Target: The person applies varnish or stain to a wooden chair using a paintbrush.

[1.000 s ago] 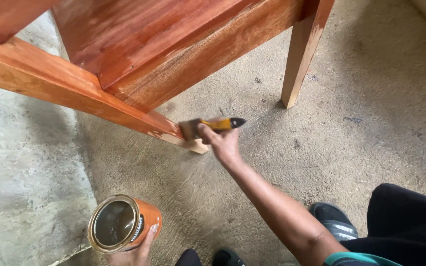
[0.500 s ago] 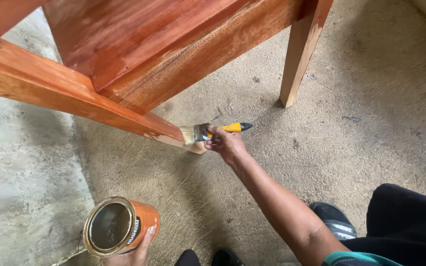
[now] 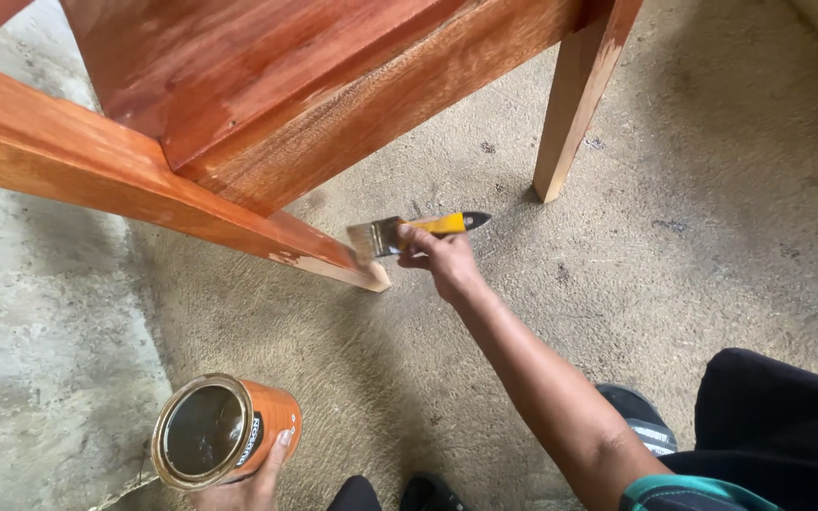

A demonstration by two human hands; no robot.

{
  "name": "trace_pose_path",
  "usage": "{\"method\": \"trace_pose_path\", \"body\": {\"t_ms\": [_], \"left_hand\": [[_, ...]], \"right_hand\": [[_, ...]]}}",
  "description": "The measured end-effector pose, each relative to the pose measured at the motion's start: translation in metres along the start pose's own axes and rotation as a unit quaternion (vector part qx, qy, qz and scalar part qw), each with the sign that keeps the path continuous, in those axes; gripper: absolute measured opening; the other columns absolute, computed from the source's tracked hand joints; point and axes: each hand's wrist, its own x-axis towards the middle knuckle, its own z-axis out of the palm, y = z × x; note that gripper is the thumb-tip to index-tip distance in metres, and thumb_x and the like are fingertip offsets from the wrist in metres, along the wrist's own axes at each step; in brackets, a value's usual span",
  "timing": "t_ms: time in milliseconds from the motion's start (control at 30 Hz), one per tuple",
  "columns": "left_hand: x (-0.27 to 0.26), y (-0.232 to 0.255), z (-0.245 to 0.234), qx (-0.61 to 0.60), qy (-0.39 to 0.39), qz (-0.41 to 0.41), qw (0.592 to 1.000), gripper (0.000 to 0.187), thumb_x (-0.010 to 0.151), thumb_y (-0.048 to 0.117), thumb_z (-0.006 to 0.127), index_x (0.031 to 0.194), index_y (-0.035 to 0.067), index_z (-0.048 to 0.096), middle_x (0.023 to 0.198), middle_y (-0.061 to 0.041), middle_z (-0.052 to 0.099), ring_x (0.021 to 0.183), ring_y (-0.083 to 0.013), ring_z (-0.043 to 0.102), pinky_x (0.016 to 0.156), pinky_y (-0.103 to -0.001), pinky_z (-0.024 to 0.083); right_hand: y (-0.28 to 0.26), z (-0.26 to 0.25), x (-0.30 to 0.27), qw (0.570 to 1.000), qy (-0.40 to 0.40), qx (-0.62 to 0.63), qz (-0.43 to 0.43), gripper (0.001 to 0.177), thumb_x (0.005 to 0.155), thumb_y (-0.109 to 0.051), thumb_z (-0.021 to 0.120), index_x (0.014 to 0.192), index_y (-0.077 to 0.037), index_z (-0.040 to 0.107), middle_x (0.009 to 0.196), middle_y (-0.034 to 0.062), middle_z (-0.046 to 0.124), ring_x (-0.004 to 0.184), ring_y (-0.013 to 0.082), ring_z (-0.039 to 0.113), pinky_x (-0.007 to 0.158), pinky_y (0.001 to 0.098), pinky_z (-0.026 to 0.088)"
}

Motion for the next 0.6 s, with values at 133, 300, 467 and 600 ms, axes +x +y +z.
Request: {"method": "trace_pose_path", "body": {"t_ms": [133,300,467,600], "left_hand": [[0.004,-0.023,-0.01,0.031,-0.048,0.004,0.998,0.084,0.065,-0.004,0.085,0.141,-0.01,0.049,0.133,-0.022,0.063,0.117,-0.0274,0.067,0.097,-0.039,0.06],[-0.003,-0.034,-0.018,0.071,-0.047,0.03,0.996,0.084,0.064,-0.004,0.086,0.14,-0.011,0.05,0.135,-0.023,0.062,0.119,-0.0284,0.066,0.1,-0.039,0.058],[0.006,-0.017,-0.006,0.035,-0.043,0.024,0.998,0.085,0.065,-0.003,0.085,0.141,-0.011,0.049,0.136,-0.022,0.061,0.121,-0.028,0.065,0.1,-0.038,0.058],[-0.006,-0.024,-0.013,0.037,-0.046,0.006,0.998,0.084,0.065,-0.003,0.085,0.141,-0.011,0.05,0.136,-0.022,0.061,0.121,-0.0278,0.065,0.1,-0.038,0.058]], "right_hand": [[0.023,-0.005,0.003,0.985,0.078,-0.154,-0.016,0.032,0.086,-0.024,0.076,0.106,0.0,0.069,0.084,0.0115,0.071,0.065,0.0183,0.067,0.06,0.0339,0.064],[0.016,-0.007,0.007,0.996,0.021,-0.085,-0.003,0.024,0.089,-0.014,0.077,0.104,0.002,0.067,0.088,0.0134,0.07,0.072,0.0182,0.07,0.063,0.034,0.068],[0.027,-0.003,0.013,0.974,0.101,-0.201,0.012,0.023,0.086,-0.012,0.077,0.102,-0.001,0.066,0.086,0.0102,0.072,0.067,0.0177,0.071,0.057,0.0339,0.066],[0.036,-0.009,0.007,0.966,0.065,-0.25,0.019,0.015,0.089,-0.01,0.076,0.095,0.002,0.07,0.081,0.0152,0.072,0.062,0.0204,0.068,0.052,0.0332,0.062]]}}
